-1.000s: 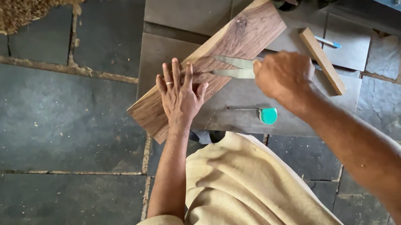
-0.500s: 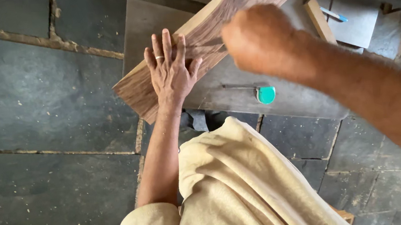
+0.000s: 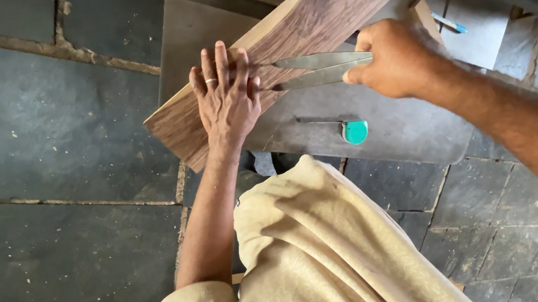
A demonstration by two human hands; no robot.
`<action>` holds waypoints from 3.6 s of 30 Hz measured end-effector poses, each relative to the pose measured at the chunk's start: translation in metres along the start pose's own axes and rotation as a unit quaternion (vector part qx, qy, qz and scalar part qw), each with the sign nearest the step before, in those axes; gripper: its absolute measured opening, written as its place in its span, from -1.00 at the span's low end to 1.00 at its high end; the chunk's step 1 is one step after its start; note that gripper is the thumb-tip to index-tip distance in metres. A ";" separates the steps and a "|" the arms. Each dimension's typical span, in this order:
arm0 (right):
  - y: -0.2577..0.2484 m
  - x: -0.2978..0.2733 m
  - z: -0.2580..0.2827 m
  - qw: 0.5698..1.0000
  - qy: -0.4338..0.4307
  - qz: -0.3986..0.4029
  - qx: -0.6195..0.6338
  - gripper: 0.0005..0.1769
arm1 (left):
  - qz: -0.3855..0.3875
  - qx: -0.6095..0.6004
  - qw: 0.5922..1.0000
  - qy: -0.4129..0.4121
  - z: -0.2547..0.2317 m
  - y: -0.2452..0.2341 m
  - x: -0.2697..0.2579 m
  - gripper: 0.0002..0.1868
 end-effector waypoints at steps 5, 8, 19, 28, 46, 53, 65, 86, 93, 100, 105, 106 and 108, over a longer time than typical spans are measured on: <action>-0.019 0.001 0.013 0.990 -0.088 -0.086 -0.063 -0.51 | -0.005 0.009 1.000 0.005 -0.001 -0.004 0.003 -0.43; -0.029 0.003 0.028 0.975 -0.143 -0.090 -0.146 -0.63 | -0.011 0.008 1.000 0.010 -0.002 -0.005 0.002 -0.43; -0.047 0.001 0.097 0.773 -0.430 -0.260 -0.387 -0.90 | -0.043 -0.005 0.999 0.002 -0.003 -0.016 0.003 -0.44; -0.016 -0.042 0.126 0.523 -0.665 -0.339 -0.410 -0.85 | -0.070 -0.002 0.997 -0.007 -0.007 -0.015 0.001 -0.48; -0.007 -0.045 0.092 0.853 -0.336 -0.282 -0.281 -0.84 | -0.066 0.004 0.998 -0.019 -0.009 -0.014 -0.003 -0.31; -0.010 -0.052 0.093 0.807 -0.428 -0.314 -0.258 -0.91 | -0.053 -0.005 0.998 -0.025 -0.005 -0.011 -0.002 -0.39; -0.010 -0.004 0.061 0.923 -0.242 -0.246 -0.172 -0.83 | -0.035 0.007 0.999 -0.018 -0.008 -0.015 0.000 -0.35; -0.048 -0.067 -0.025 0.955 -0.221 -0.198 -0.022 -0.73 | 0.131 0.069 0.979 0.138 0.061 -0.040 -0.002 0.40; -0.018 -0.046 -0.015 0.932 -0.260 -0.149 0.203 -0.79 | -0.126 -0.041 0.987 0.087 0.000 -0.005 -0.033 -0.77; -0.015 -0.049 -0.004 0.921 -0.294 -0.242 0.083 -0.77 | -0.163 -0.006 0.985 -0.052 -0.042 0.038 -0.002 -0.75; -0.013 -0.047 0.017 0.912 -0.312 -0.247 0.097 -0.78 | -0.170 0.022 0.985 -0.013 -0.048 0.026 0.015 -0.78; -0.012 -0.047 0.015 0.917 -0.305 -0.243 0.082 -0.75 | -0.176 0.012 0.984 -0.019 -0.050 0.026 0.014 -0.79; -0.008 -0.047 0.014 0.924 -0.294 -0.235 0.062 -0.72 | -0.185 -0.001 0.982 -0.022 -0.052 0.025 0.012 -0.80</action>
Point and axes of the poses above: each hand's wrist, its own x-axis towards the middle knuckle, its own y-axis out of the palm, z = x × y, the point moved 4 cm from there along x, towards the middle knuckle, and after that the axes turned 14 degrees about y, right-handed, at the moved point
